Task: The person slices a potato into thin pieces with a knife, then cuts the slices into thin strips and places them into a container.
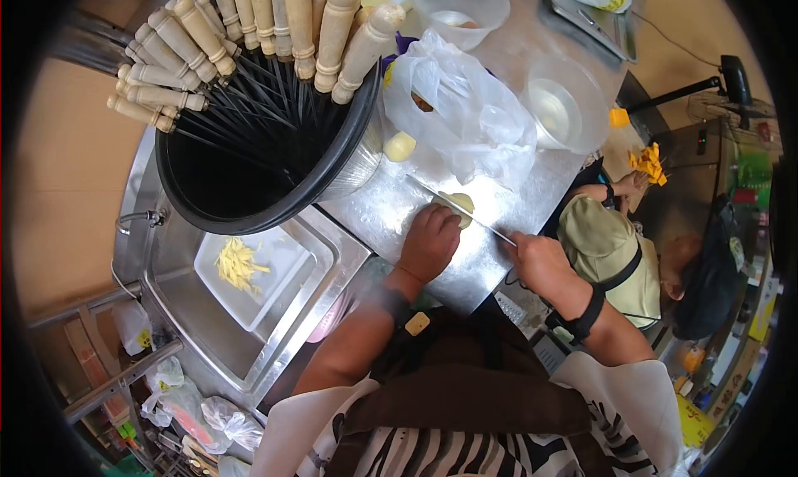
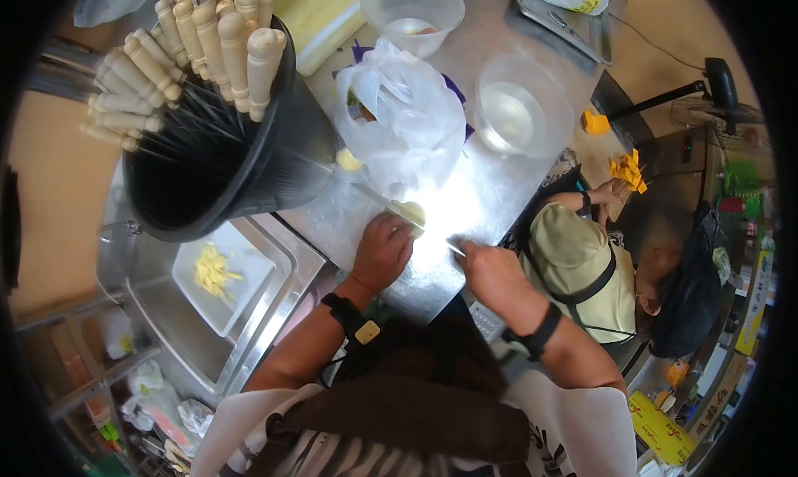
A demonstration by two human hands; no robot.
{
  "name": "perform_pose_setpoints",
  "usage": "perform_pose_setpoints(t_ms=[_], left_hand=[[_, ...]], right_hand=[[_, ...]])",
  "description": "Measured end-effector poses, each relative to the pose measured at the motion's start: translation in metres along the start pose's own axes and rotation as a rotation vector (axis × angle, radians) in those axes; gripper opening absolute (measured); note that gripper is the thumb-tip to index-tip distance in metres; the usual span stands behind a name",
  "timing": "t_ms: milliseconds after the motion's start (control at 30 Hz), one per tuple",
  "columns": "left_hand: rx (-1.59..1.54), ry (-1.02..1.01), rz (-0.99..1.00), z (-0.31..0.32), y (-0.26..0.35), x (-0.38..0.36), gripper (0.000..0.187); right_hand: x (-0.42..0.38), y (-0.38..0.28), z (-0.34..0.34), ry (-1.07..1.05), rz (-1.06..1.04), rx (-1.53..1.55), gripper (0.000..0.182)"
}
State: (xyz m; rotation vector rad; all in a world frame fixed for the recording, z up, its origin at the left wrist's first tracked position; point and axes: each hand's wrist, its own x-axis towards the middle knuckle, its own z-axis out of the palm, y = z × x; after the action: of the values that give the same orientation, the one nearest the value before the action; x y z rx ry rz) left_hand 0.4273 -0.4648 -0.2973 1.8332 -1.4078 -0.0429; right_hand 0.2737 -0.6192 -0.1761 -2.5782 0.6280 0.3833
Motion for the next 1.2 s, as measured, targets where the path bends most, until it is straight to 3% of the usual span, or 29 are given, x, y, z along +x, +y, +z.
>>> perform_pose_setpoints(t_ms=[267,333,467,667,833,967,1033,1200], left_hand=[[-0.009,0.005,-0.007,0.001,0.002,-0.004,0.021],[-0.037,0.006,0.001,0.000,0.003,-0.003,0.018],[-0.005,0.014,0.024,0.000,0.002,0.000,0.017],[-0.024,-0.007,-0.003,0.002,0.007,-0.004,0.017],[-0.033,0.029,-0.003,0.004,0.007,-0.005,0.016],[-0.011,0.032,-0.002,0.005,0.005,-0.004,0.016],[-0.001,-0.005,-0.011,0.007,0.004,-0.010,0.014],[-0.031,0.028,-0.020,0.003,0.008,-0.006,0.014]], right_hand=[[-0.006,0.000,0.009,-0.110,0.037,-0.048,0.017],[0.005,-0.003,0.020,0.039,0.010,0.065,0.017],[0.004,0.001,0.009,0.095,-0.034,0.082,0.018],[-0.022,-0.002,-0.008,-0.131,0.045,-0.054,0.022],[0.003,0.001,0.022,0.041,-0.002,0.104,0.023],[-0.001,0.001,0.009,0.089,-0.018,0.131,0.023],[-0.014,-0.010,-0.011,-0.041,0.106,0.117,0.024],[-0.014,-0.006,0.006,-0.142,0.123,0.067,0.024]])
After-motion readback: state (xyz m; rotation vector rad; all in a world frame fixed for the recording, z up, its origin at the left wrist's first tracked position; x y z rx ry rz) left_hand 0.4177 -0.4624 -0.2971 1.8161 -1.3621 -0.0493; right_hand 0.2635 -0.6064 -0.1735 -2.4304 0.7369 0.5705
